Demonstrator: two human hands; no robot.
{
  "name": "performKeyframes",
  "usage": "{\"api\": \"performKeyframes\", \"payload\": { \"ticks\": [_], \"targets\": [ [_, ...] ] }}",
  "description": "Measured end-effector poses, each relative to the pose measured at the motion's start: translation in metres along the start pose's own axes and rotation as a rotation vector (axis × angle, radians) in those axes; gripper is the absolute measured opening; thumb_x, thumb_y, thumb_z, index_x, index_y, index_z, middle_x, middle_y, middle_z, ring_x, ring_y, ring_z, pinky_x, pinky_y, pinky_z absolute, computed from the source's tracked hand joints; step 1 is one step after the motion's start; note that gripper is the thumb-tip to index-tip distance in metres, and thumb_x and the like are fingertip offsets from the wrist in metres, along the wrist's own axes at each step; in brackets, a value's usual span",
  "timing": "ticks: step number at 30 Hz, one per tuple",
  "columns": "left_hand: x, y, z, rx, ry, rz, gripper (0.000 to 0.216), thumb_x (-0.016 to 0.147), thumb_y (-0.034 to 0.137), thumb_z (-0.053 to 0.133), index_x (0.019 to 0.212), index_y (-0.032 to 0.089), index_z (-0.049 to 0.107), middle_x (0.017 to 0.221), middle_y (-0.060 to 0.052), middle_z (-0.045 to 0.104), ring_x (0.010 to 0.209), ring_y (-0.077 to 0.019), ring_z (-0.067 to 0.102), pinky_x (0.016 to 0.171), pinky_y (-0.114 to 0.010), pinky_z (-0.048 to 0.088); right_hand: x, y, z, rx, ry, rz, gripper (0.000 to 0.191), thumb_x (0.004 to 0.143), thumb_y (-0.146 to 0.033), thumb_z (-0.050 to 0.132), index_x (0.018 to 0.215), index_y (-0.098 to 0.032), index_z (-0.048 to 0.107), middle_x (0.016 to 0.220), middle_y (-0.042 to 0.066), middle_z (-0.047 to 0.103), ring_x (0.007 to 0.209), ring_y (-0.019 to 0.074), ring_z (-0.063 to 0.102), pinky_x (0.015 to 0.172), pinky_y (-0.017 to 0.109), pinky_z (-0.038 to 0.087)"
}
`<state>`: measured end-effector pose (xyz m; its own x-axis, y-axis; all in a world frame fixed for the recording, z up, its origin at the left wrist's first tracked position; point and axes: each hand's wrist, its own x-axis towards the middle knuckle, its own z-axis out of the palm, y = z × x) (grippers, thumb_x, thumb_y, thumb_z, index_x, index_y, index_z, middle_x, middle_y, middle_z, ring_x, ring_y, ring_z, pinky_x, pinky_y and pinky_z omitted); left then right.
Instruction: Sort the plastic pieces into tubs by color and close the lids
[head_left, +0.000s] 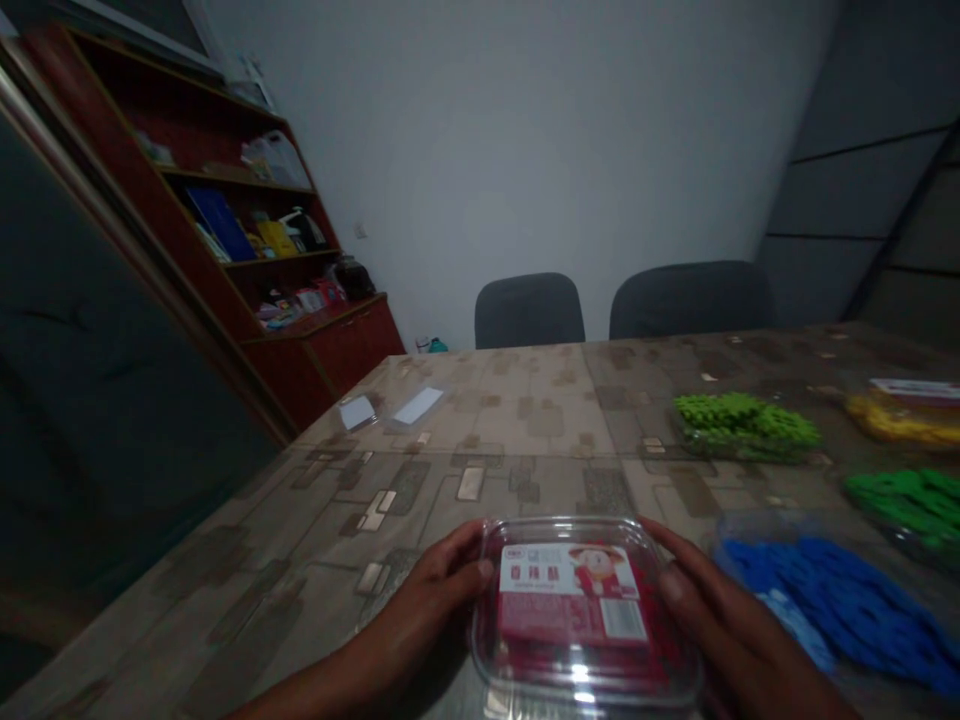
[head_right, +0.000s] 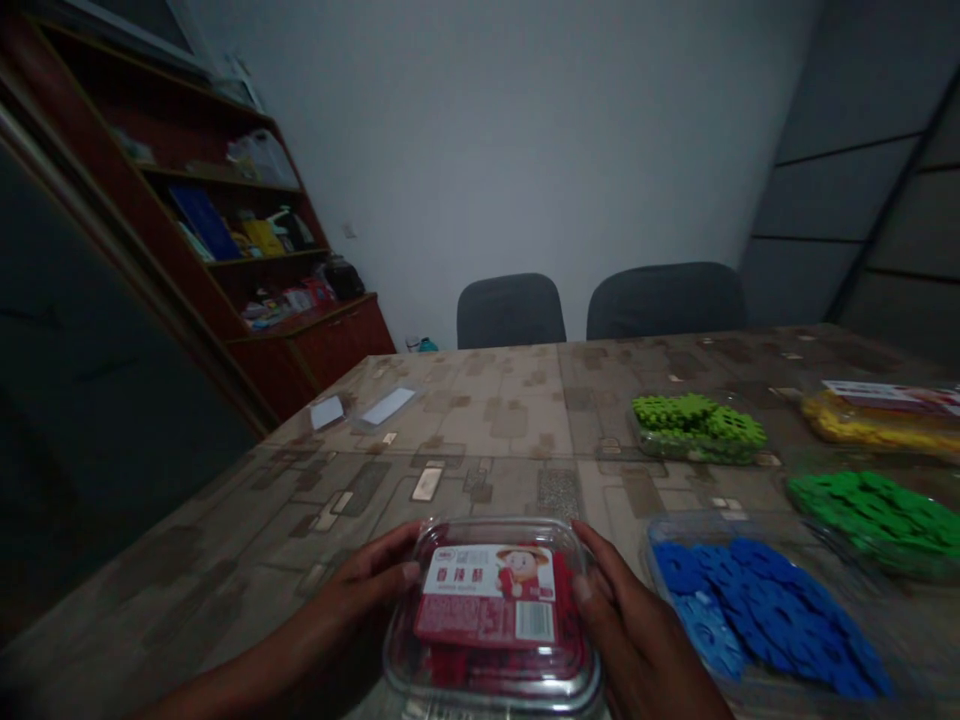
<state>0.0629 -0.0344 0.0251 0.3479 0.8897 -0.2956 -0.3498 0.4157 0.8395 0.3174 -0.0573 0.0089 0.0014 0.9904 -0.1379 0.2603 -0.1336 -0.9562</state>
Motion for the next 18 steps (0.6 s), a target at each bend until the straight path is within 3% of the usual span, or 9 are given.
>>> {"api": "performKeyframes", "payload": {
  "ticks": [4,9,13,18],
  "targets": [
    [-0.001,0.017,0.011,0.080,0.051,0.046,0.019,0.084,0.015,0.065,0.103,0.012,0.066,0.098,-0.013,0.071,0.081,-0.0220,0.069,0.074,-0.032,0.052,-0.001,-0.023,-0.005,-0.046,0.036,0.023,0.071,0.089,-0.066,0.038,0.141,-0.018,0.045,0.103,0.011,0.071,0.111,0.0297,0.062,0.081,0.036,0.053],
    [-0.002,0.035,0.020,0.247,0.103,0.095,0.023,0.086,0.023,0.066,0.107,0.013,0.065,0.103,-0.012,0.071,0.080,-0.0200,0.069,0.075,-0.030,0.052,-0.003,-0.033,-0.014,-0.091,0.052,0.002,0.065,0.087,-0.060,0.044,0.138,-0.021,0.049,0.087,0.008,0.070,0.083,0.0272,0.066,0.069,0.037,0.051],
    [-0.002,0.036,0.023,0.278,0.130,0.117,0.031,0.087,0.027,0.065,0.116,0.017,0.062,0.109,-0.011,0.071,0.084,-0.0219,0.069,0.076,-0.033,0.054,-0.008,-0.033,-0.018,-0.068,0.030,0.065,0.061,0.088,-0.056,0.042,0.138,-0.022,0.049,0.077,0.006,0.070,0.063,0.0230,0.062,0.061,0.034,0.050],
    [0.002,0.030,0.027,0.267,0.160,0.136,0.039,0.084,0.031,0.068,0.121,0.020,0.061,0.115,-0.011,0.069,0.088,-0.0240,0.069,0.073,-0.032,0.054,-0.010,-0.035,-0.023,-0.011,0.008,0.095,0.067,0.089,-0.059,0.039,0.144,-0.021,0.038,0.059,0.000,0.066,0.054,0.0196,0.061,0.056,0.029,0.048]
  ]
}}
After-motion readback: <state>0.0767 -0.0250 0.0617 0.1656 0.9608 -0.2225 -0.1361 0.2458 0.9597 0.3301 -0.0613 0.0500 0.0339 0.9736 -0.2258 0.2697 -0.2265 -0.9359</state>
